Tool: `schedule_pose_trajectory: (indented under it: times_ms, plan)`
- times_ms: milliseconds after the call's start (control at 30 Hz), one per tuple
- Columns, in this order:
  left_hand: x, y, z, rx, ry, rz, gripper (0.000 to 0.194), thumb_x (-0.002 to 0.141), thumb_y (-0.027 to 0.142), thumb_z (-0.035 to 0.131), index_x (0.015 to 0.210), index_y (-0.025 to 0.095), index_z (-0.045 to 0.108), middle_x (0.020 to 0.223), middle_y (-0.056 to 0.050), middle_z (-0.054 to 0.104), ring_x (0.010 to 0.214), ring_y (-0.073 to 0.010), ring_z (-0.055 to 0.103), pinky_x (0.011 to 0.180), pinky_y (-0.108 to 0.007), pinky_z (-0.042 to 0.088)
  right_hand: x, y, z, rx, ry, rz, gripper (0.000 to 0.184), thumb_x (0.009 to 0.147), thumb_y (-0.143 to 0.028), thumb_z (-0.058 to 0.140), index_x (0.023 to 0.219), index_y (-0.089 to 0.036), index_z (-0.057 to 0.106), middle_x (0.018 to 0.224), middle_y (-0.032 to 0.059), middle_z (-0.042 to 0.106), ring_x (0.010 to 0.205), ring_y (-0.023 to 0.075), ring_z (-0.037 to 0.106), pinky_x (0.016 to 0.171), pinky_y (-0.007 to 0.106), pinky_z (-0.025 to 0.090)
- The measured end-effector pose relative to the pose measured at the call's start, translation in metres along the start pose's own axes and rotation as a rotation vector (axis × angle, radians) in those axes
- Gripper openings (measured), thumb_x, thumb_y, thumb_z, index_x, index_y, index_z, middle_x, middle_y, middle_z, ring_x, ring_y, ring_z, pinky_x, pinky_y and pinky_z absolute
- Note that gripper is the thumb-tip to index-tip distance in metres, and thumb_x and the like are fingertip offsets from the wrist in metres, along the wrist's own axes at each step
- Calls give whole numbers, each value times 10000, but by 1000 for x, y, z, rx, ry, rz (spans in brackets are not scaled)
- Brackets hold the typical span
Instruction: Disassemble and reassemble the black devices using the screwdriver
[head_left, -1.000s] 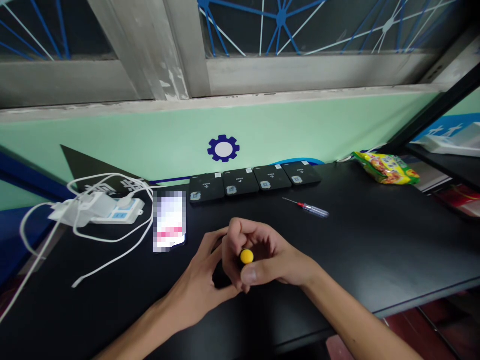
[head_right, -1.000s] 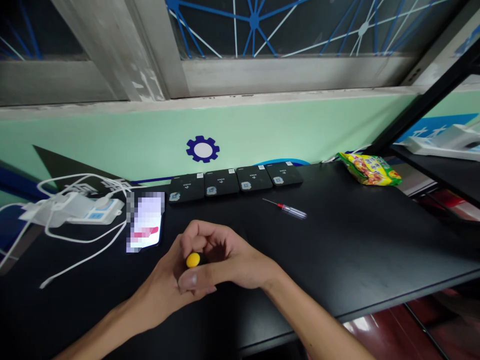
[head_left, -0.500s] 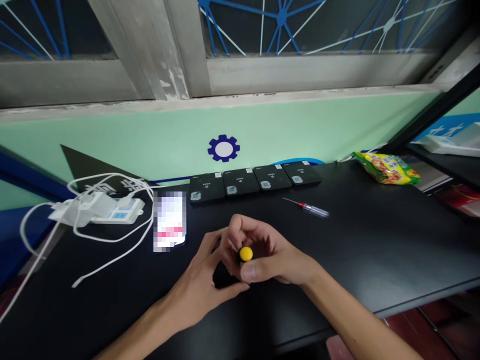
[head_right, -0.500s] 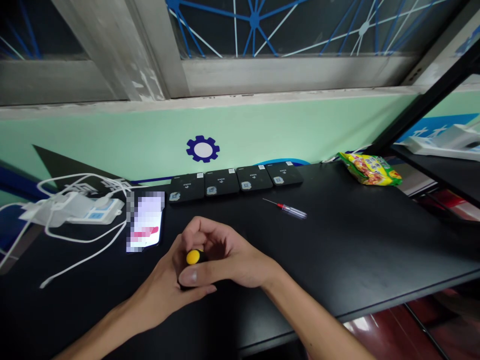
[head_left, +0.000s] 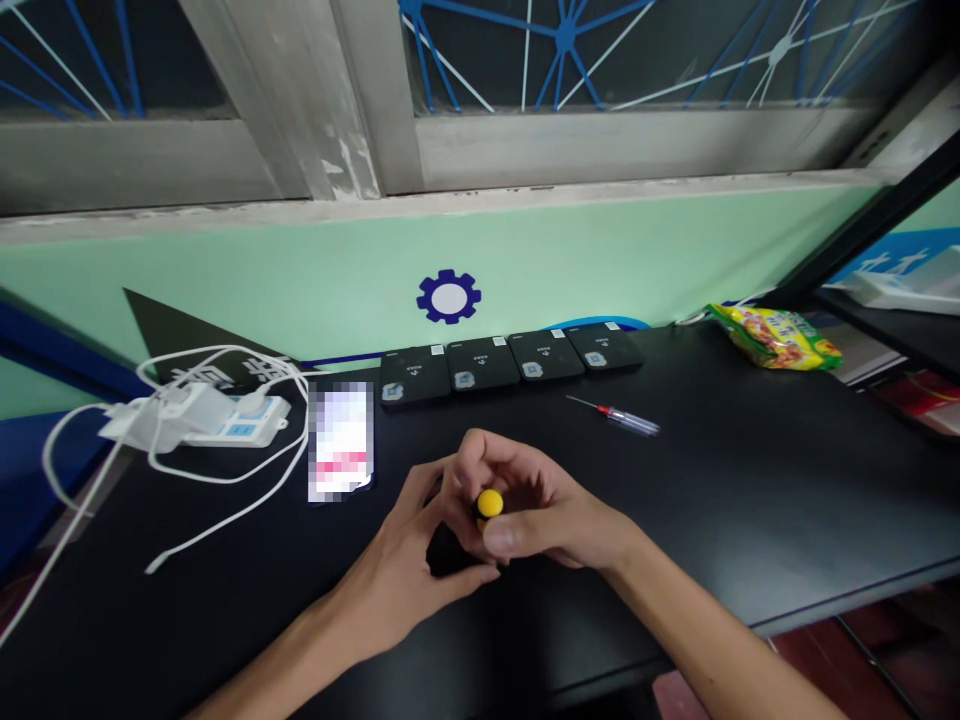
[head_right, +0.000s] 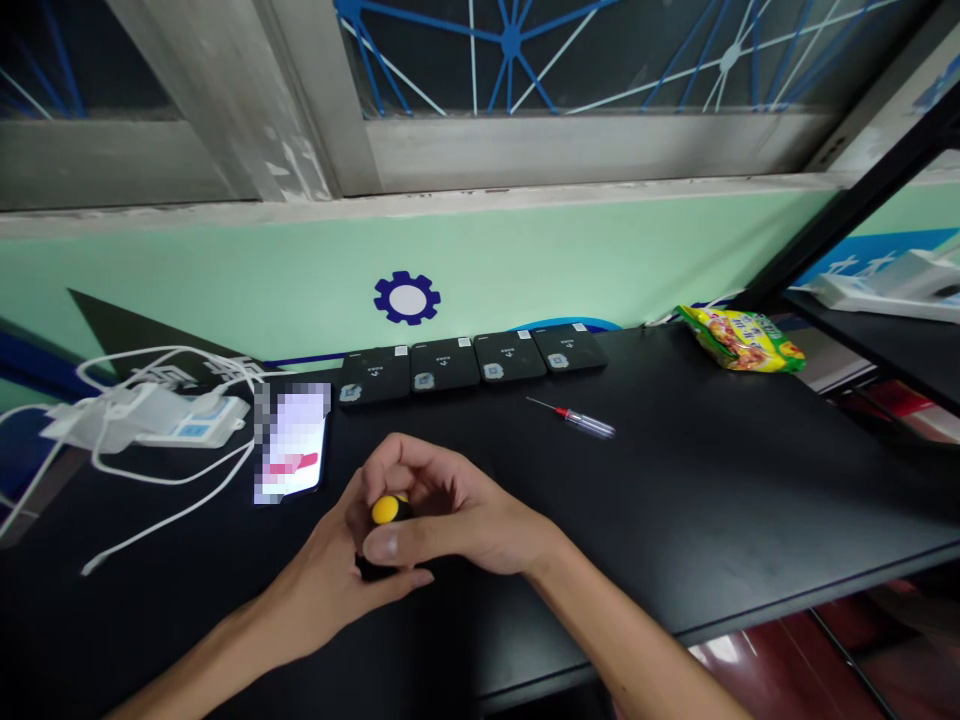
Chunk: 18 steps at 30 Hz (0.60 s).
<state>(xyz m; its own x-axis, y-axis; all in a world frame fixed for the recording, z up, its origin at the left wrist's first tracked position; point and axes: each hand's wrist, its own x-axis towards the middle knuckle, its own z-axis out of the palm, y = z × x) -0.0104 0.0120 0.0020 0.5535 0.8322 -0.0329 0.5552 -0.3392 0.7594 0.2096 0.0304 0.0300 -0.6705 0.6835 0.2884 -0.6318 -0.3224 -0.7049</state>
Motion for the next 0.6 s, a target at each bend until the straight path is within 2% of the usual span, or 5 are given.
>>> schedule_pose_trajectory:
  times_ms: [67,167,333,467,600]
  plan:
    - [0,0,0,3,-4,-9,637,892,382,908,1459,369,620,1362,-82,659,1259,-344,698,987,-505,665,1,-1,1,13,10,-6,243,1014,-343,803,1117,-163,676,911,27,660,683,103,530,654,231,435]
    - [0,1,0,-34,14,-19,606,888,388,909,1433,365,644,1293,-68,689,1211,-330,723,959,-481,680,2,-2,4,-10,44,10,301,1070,-424,704,1063,-126,745,940,70,674,745,139,564,675,254,467]
    - [0,2,1,-63,6,-9,532,893,350,900,1375,343,675,1395,-69,668,1188,-306,735,941,-459,691,2,0,3,-28,24,15,191,979,-291,842,1040,-154,723,992,58,710,793,131,640,739,249,522]
    - [-1,-1,1,-22,21,-7,481,887,356,909,1323,338,707,1433,-68,642,1265,-329,705,1008,-502,668,2,1,3,31,-11,-18,297,894,-150,906,1029,-192,645,954,20,689,755,109,624,693,224,480]
    - [0,0,1,-11,24,-7,578,882,395,918,1401,360,666,1386,-79,659,1271,-350,702,987,-510,678,3,-1,4,16,19,3,242,1037,-378,761,1059,-148,690,952,52,669,668,109,533,640,250,416]
